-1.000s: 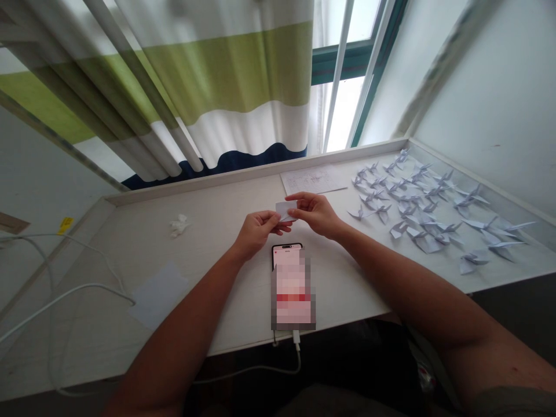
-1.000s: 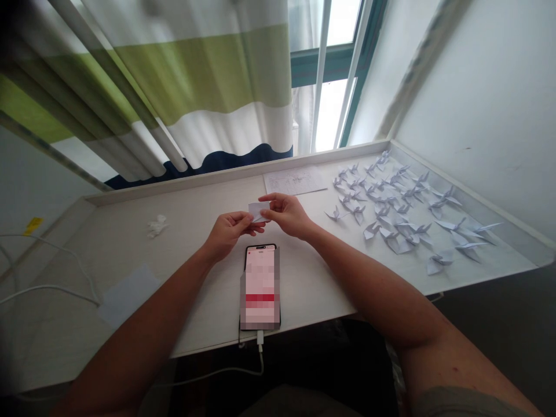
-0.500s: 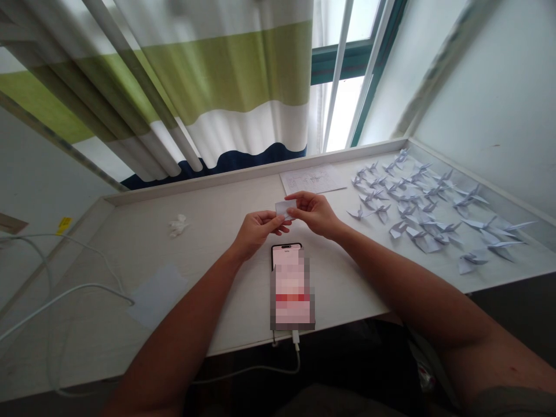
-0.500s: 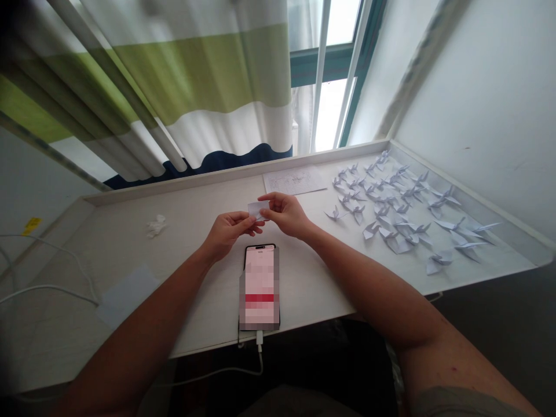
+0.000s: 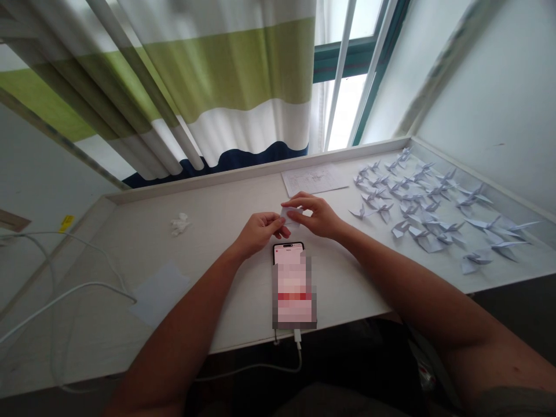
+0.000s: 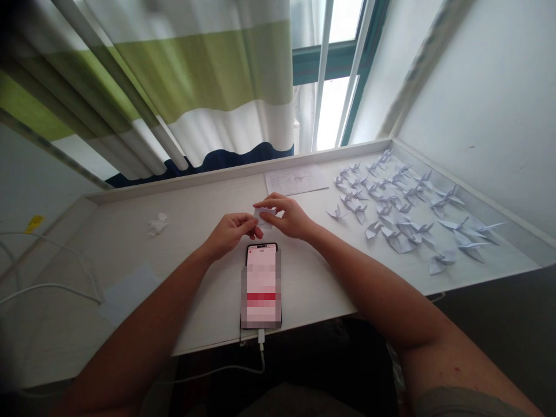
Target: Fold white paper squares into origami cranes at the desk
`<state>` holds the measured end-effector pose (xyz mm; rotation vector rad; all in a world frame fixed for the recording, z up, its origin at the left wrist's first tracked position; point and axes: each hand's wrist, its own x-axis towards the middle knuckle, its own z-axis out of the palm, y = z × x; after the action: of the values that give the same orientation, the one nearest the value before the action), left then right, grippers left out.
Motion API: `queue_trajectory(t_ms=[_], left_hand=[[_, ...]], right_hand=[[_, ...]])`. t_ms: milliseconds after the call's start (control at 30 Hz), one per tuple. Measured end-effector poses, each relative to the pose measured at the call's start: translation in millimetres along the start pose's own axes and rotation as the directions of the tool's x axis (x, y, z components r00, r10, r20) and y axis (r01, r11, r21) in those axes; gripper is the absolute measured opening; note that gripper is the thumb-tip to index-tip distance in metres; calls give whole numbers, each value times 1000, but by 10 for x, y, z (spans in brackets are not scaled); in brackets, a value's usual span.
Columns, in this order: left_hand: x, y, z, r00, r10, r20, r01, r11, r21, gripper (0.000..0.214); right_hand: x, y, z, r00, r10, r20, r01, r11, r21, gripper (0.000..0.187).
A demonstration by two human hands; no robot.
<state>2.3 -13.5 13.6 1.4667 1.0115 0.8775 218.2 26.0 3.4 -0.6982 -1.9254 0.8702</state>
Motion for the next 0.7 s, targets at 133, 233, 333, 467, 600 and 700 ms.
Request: queue_trajectory(t_ms=[133,233,333,467,600,700], left_hand=[[7,-26,11,1000,-27,11,27,1000,-1,43],[12,-37,21,1000,-13,0,13,999,-31,48],[13,-41,32,1000,8,-14,-9,997,-71,52],[9,-42,50,1000,18,-14,-19,998,-62,48],[8,-45,54,998,44,-43,-45,999,-5,42],[22,-63,45,996,65,-67,-62,997,44,42]], right_hand=[[20,71,34,991,130,-13,-125,970,207,23],[35,95,52,983,181,10,-173,920,351,27],[43,72,57,979,201,28,-193,882,430,31],[43,18,51,973,233,0,-212,886,413,37],[36,-8,42,973,228,23,-216,880,423,36],[34,7,41,973,228,44,-225,875,429,34]])
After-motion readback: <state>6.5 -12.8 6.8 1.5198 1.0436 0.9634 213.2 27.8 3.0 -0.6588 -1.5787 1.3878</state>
